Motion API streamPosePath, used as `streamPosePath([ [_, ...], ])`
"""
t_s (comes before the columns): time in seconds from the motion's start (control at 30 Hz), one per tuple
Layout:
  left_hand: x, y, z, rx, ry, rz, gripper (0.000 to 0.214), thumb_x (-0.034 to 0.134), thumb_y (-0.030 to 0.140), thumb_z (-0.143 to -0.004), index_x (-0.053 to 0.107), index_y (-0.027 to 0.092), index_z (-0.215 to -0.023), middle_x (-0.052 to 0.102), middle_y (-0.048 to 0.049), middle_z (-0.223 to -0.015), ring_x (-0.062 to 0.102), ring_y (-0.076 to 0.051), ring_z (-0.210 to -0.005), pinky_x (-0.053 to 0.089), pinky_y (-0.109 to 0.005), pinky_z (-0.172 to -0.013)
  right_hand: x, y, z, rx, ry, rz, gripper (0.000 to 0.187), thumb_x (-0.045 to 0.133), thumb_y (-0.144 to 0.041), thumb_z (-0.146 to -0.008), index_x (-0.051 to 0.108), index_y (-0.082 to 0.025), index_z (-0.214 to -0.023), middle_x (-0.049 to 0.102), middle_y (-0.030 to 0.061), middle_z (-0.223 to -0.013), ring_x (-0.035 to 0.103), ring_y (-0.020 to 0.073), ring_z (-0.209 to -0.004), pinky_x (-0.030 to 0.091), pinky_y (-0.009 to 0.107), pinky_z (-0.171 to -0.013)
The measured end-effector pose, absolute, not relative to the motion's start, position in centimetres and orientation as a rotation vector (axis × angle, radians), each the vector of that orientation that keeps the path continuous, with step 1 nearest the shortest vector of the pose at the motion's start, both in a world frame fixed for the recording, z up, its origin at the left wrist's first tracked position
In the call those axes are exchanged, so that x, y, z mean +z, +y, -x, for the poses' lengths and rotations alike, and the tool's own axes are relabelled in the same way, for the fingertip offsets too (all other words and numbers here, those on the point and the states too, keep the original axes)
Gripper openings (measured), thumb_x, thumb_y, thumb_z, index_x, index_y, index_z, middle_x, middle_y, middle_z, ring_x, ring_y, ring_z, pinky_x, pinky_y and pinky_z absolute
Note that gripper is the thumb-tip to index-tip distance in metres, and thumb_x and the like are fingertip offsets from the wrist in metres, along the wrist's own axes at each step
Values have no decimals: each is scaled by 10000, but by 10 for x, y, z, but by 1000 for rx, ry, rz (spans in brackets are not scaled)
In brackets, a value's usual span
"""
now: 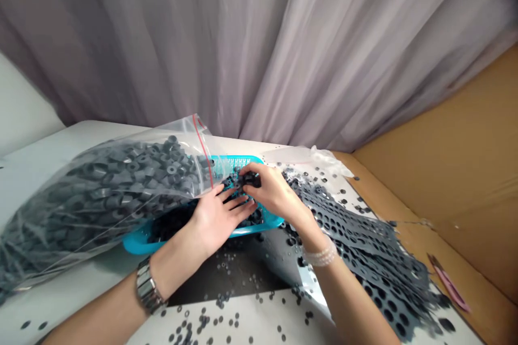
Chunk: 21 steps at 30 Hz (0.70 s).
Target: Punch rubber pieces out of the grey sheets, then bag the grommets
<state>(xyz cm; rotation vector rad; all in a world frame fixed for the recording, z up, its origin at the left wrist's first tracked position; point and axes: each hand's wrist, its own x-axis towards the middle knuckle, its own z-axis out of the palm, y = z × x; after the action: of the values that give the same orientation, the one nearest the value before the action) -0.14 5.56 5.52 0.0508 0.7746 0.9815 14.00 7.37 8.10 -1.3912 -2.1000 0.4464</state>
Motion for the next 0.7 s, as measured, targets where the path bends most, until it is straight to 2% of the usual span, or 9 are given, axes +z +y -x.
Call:
streamPosePath([
  [0.1,56,58,0,985,776,-89,254,341,258,-958,560,148,-888,621,-61,-699,639,-176,-586,570,-328,-610,80,57,-127,532,-2228,1315,310,551,-30,-741,672,-180,-985,705,60,-986,640,194,-913,479,327,-825],
  [0.17,58,59,0,1017,794,-80,277,337,213,-957,554,151,-798,608,-38,-638,615,-145,-542,536,-263,-562,81,50,-121,581,-2271,1253,358,533,-13,-749,669,-185,-1031,698,65,-1026,639,193,-933,483,322,-825],
  [0.23,59,60,-1,1038,808,-71,275,346,185,-948,590,134,-830,637,-46,-666,629,-152,-575,536,-267,-584,85,44,-120,638,-2297,1178,438,540,-6,-753,647,-196,-1133,688,67,-1102,634,199,-992,485,333,-867],
  [0.33,58,61,1,1033,769,-111,283,365,187,-936,637,116,-972,685,-70,-761,660,-194,-654,561,-347,-657,96,38,-126,732,-2304,1092,534,588,-42,-772,577,-209,-1279,642,65,-1248,605,210,-1099,481,352,-934],
  [0.4,58,60,2,1017,712,-139,290,368,201,-940,642,123,-999,706,-88,-827,683,-225,-715,575,-389,-670,104,35,-135,781,-2283,1062,543,599,-65,-792,558,-225,-1309,614,53,-1306,589,206,-1142,486,346,-946],
  [0.53,63,57,4,949,686,-122,285,382,230,-954,645,121,-946,723,-117,-858,707,-240,-759,599,-385,-640,113,38,-156,852,-2209,1078,424,555,-126,-859,599,-254,-1261,644,26,-1269,621,189,-1100,525,331,-888],
  [0.7,71,54,4,989,691,-10,296,384,202,-960,634,70,-1050,732,-151,-927,708,-270,-923,592,-454,-836,108,50,-176,686,-2055,1353,255,547,-184,-874,703,-210,-1074,717,58,-1074,660,209,-988,537,350,-817],
])
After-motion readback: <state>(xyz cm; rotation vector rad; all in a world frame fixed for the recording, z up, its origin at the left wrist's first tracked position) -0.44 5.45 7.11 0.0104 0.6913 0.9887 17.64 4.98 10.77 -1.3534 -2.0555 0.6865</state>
